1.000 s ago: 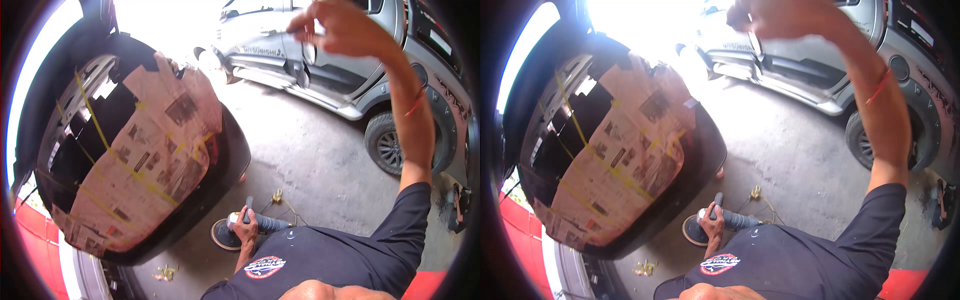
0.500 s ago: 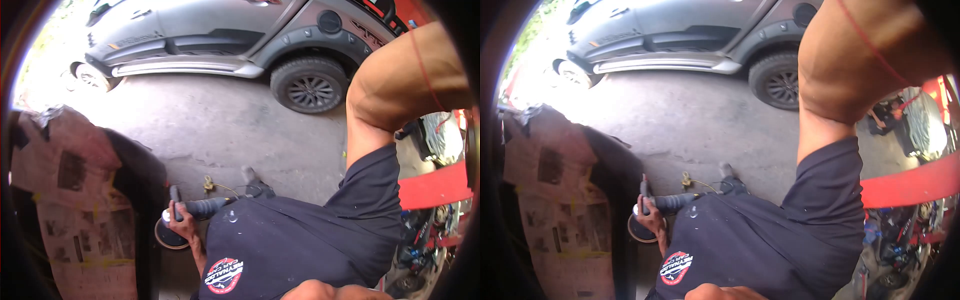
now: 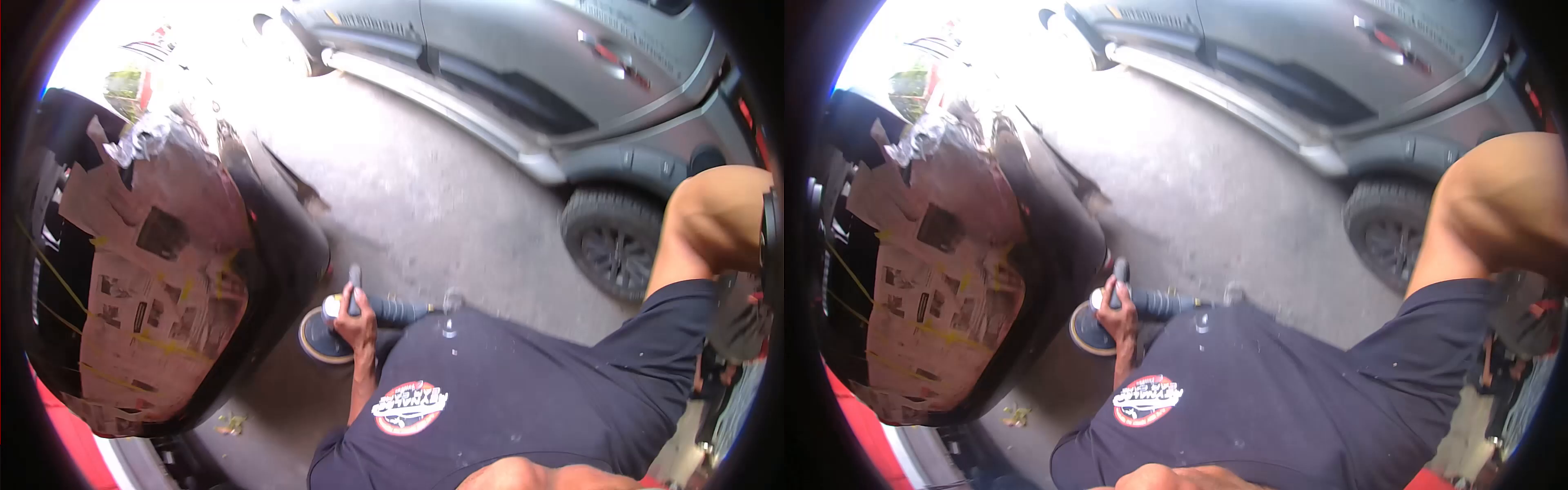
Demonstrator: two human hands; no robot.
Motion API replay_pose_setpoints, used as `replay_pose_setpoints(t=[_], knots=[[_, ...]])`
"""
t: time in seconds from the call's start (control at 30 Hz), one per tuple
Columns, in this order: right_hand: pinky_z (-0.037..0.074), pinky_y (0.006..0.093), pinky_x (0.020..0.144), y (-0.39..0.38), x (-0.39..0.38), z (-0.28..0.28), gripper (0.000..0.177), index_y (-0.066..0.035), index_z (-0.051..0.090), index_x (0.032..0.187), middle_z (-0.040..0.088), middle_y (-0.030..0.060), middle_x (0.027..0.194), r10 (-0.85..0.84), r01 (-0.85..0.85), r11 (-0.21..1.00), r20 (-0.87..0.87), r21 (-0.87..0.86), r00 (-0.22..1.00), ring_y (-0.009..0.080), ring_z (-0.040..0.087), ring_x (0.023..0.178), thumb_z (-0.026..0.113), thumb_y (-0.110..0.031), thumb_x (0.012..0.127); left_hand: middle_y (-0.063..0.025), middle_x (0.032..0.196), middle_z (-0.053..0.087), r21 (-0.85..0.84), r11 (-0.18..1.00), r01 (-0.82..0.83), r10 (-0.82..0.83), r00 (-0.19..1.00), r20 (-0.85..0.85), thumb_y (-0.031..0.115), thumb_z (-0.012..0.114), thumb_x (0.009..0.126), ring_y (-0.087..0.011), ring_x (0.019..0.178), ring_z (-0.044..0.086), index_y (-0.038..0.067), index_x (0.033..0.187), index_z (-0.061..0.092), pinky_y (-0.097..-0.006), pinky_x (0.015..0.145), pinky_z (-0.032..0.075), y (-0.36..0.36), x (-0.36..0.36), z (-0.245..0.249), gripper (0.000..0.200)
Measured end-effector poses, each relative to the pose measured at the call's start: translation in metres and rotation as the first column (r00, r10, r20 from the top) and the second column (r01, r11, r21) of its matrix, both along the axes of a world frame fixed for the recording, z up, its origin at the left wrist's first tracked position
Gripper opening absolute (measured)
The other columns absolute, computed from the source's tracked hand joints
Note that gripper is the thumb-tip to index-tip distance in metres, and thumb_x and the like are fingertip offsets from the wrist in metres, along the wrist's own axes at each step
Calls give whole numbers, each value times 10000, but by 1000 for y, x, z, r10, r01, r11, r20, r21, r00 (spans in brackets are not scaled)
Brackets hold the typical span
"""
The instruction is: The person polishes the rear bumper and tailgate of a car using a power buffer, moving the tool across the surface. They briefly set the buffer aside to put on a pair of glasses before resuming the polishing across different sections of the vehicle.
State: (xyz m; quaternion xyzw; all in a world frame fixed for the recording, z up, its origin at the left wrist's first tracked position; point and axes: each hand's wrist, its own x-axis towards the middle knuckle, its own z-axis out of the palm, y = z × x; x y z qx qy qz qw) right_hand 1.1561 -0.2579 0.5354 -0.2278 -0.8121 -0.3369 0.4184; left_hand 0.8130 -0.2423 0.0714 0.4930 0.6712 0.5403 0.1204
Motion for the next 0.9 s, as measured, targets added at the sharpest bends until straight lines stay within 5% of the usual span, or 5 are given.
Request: replay_pose_setpoints(t=[0.6, 0.7, 0.8, 0.83, 0.9], knots=[[484, 383, 923, 366, 35, -45, 283, -12, 588, 1169, 628, 175, 1141, 523, -499, 845, -108, 191, 845, 263, 611, 1032, 569, -112, 904, -220, 936, 736, -39, 978, 203, -205, 978, -48, 259, 693, 895, -352, 891, 728, 50, 1098, 749, -402, 835, 557, 310, 69, 23, 297], [480, 380, 933, 464, 3, -120, 301, -12, 579, 1189, 621, 181, 1159, 410, -520, 835, -430, -178, 805, 266, 605, 1052, 559, -106, 904, -210, 982, 739, -81, 982, 170, -172, 985, -18, 251, 692, 890, -339, 941, 723, 61, 1088, 751, -400, 866, 553, 387, 58, 37, 280], [489, 306, 811, 570, -54, -239, 240, -32, 624, 1110, 619, 58, 1002, -27, -396, 418, -447, -818, 894, 164, 590, 884, 657, -68, 875, -196, 961, 742, 29, 980, 197, -197, 980, -8, 210, 716, 874, -316, 889, 722, 69, 1083, 755, -389, 839, 551, 460, 38, 63, 255], [530, 372, 827, 608, -43, -323, 376, -14, 649, 1162, 682, 98, 958, -176, -275, 95, -288, -957, 941, 220, 655, 866, 759, -126, 819, -194, 968, 743, -12, 984, 176, -177, 983, -57, 210, 715, 874, -312, 886, 723, 72, 1094, 751, -391, 843, 547, 482, 30, 73, 262], [536, 379, 844, 659, -52, -392, 410, -50, 672, 1168, 693, 95, 950, -61, -231, 30, -232, -973, 971, 221, 664, 859, 799, -187, 803, -202, 985, 742, -17, 984, 180, -180, 984, -8, 262, 702, 883, -331, 942, 720, 92, 1134, 744, -374, 906, 535, 518, 17, 99, 307]])
